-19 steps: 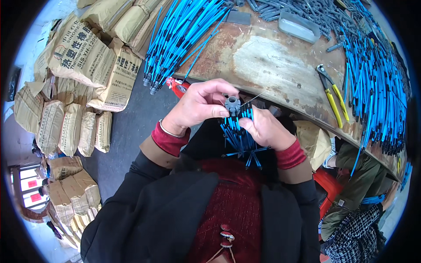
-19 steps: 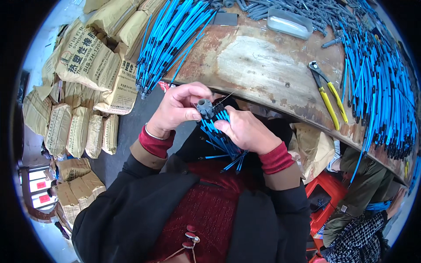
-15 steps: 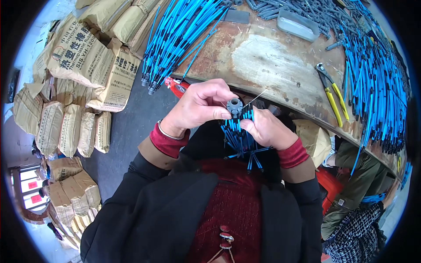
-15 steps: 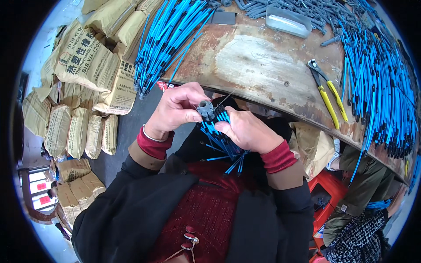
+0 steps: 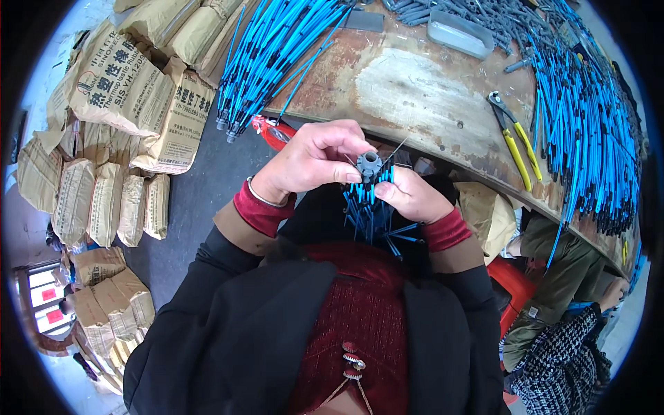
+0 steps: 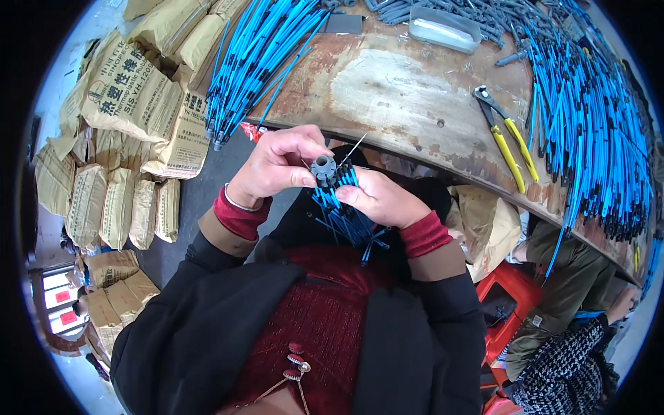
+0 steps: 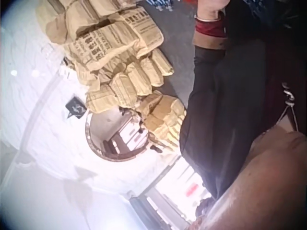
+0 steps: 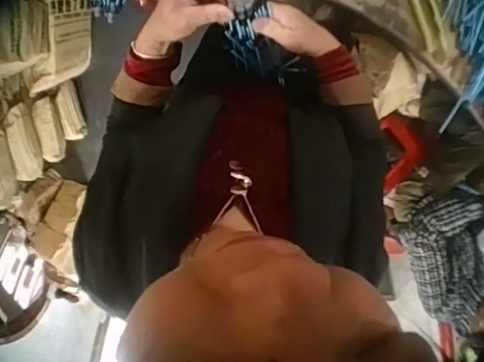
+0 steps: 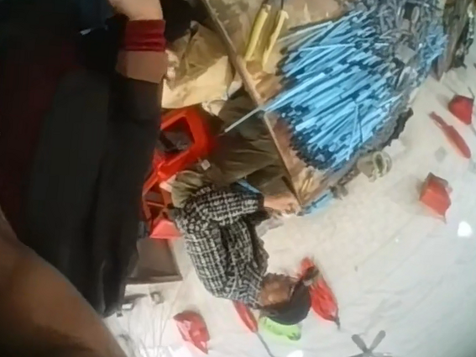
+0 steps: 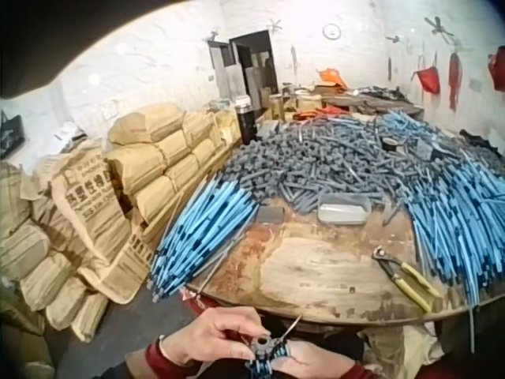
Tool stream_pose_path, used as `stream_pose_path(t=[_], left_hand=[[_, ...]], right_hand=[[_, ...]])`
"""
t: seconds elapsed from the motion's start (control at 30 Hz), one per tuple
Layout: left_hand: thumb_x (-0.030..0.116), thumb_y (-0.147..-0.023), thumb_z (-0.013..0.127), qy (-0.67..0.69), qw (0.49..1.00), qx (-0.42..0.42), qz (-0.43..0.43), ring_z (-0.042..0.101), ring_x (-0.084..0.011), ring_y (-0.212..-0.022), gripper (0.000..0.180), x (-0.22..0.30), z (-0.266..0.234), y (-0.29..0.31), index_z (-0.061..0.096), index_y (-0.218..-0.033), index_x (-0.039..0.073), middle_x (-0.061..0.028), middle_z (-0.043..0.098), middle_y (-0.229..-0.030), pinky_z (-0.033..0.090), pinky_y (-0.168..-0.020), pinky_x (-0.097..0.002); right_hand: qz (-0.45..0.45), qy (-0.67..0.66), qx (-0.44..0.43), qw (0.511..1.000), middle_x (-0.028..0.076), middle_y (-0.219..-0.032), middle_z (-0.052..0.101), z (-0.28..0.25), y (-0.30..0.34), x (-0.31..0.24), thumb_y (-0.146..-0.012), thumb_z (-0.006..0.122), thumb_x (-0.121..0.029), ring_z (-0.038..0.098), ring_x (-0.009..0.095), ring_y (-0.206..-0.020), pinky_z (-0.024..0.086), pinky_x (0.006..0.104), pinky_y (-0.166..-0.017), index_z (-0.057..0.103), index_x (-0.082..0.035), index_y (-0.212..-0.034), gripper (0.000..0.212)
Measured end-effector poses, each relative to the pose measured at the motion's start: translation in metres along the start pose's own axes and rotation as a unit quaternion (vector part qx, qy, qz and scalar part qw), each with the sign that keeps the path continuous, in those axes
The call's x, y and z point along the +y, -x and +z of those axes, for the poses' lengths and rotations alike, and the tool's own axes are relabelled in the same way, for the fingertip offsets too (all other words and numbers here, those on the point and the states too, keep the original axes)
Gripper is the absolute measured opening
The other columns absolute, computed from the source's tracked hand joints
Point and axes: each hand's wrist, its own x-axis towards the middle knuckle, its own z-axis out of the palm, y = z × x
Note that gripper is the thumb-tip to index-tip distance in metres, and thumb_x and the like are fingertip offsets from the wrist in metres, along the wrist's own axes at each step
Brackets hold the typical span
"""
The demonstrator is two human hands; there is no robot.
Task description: The person aligns plastic rods, threads a wire through their base ends, and secures them around a central hub by twisting and cutting the wire with pliers.
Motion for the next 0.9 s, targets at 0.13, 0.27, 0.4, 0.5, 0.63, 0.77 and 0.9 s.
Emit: stream_pose_path(t=[0.13, 0.27, 0.4, 0.5, 0.63, 0.77, 0.9], left_hand=[[0.011, -0.072, 0.076, 0.032, 0.999, -0.004, 0.001, 0.055, -0.0101, -0.076, 0.032, -0.002, 0.001, -0.008, 0.064, -0.099, -0.002, -0.0051, 0.056, -0.088, 0.044, -0.066, -0.022], [0.008, -0.074, 0.075, 0.073, 0.997, -0.028, -0.008, 0.057, -0.011, -0.078, 0.03, -0.005, 0.003, -0.01, 0.063, -0.099, -0.002, -0.0049, 0.058, -0.09, 0.046, -0.069, -0.0226], [-0.001, -0.075, 0.07, 0.182, 0.972, 0.105, -0.108, 0.059, -0.01, -0.082, 0.024, -0.013, 0.023, -0.013, 0.064, -0.099, 0.001, -0.0034, 0.062, -0.092, 0.048, -0.071, -0.0235], [0.002, -0.077, 0.069, 0.16, 0.946, 0.269, -0.083, 0.062, -0.0117, -0.077, 0.023, -0.026, 0.042, -0.009, 0.063, -0.099, -0.001, -0.0058, 0.066, -0.089, 0.05, -0.069, -0.0261], [0.007, -0.077, 0.07, -0.189, 0.891, 0.411, 0.029, 0.063, -0.0126, -0.069, 0.028, -0.029, 0.073, -0.013, 0.061, -0.101, -0.006, -0.011, 0.067, -0.082, 0.051, -0.062, -0.0272], [0.009, -0.077, 0.07, -0.352, 0.846, 0.395, 0.068, 0.064, -0.0129, -0.066, 0.03, -0.024, 0.079, -0.013, 0.06, -0.1, -0.008, -0.0157, 0.066, -0.076, 0.049, -0.056, -0.0273], [0.009, -0.075, 0.071, -0.367, 0.83, 0.411, 0.09, 0.063, -0.013, -0.063, 0.029, -0.025, 0.074, -0.017, 0.063, -0.098, -0.006, -0.0168, 0.064, -0.072, 0.048, -0.054, -0.0272]], right_hand=[[-0.038, -0.13, 0.023, 0.99, 0.007, -0.099, 0.063, 0.005, 0.002, 0.001, -0.095, 0.042, -0.036, 0.06, 0.018, -0.092, 0.046, 0.0325, -0.086, 0.053, 0.0, -0.112, 0.042], [-0.019, -0.058, 0.067, 0.996, 0.008, -0.097, 0.063, 0.011, 0.012, -0.001, -0.096, 0.042, -0.036, 0.06, 0.017, -0.091, 0.046, 0.0318, -0.085, 0.054, 0.001, -0.11, 0.042], [0.001, -0.059, 0.156, 0.986, 0.008, -0.095, 0.064, 0.014, 0.017, 0.008, -0.096, 0.041, -0.036, 0.06, 0.017, -0.09, 0.046, 0.0309, -0.083, 0.054, 0.001, -0.111, 0.041], [-0.002, -0.038, 0.268, 0.963, 0.008, -0.085, 0.061, 0.016, 0.015, 0.004, -0.094, 0.047, -0.033, 0.056, 0.017, -0.078, 0.045, 0.0306, -0.074, 0.055, 0.0, -0.104, 0.035], [0.029, 0.015, 0.32, 0.947, 0.014, -0.079, 0.06, 0.019, 0.006, -0.006, -0.094, 0.047, -0.032, 0.059, 0.025, -0.073, 0.046, 0.0337, -0.07, 0.053, 0.001, -0.104, 0.035], [-0.003, 0.06, 0.348, 0.935, 0.019, -0.077, 0.058, 0.029, -0.004, -0.01, -0.094, 0.046, -0.032, 0.06, 0.033, -0.071, 0.046, 0.0381, -0.067, 0.052, 0.002, -0.104, 0.036], [-0.02, 0.069, 0.377, 0.923, 0.022, -0.077, 0.059, 0.036, -0.008, -0.016, -0.094, 0.047, -0.029, 0.059, 0.039, -0.072, 0.047, 0.0405, -0.066, 0.052, 0.002, -0.103, 0.033]])
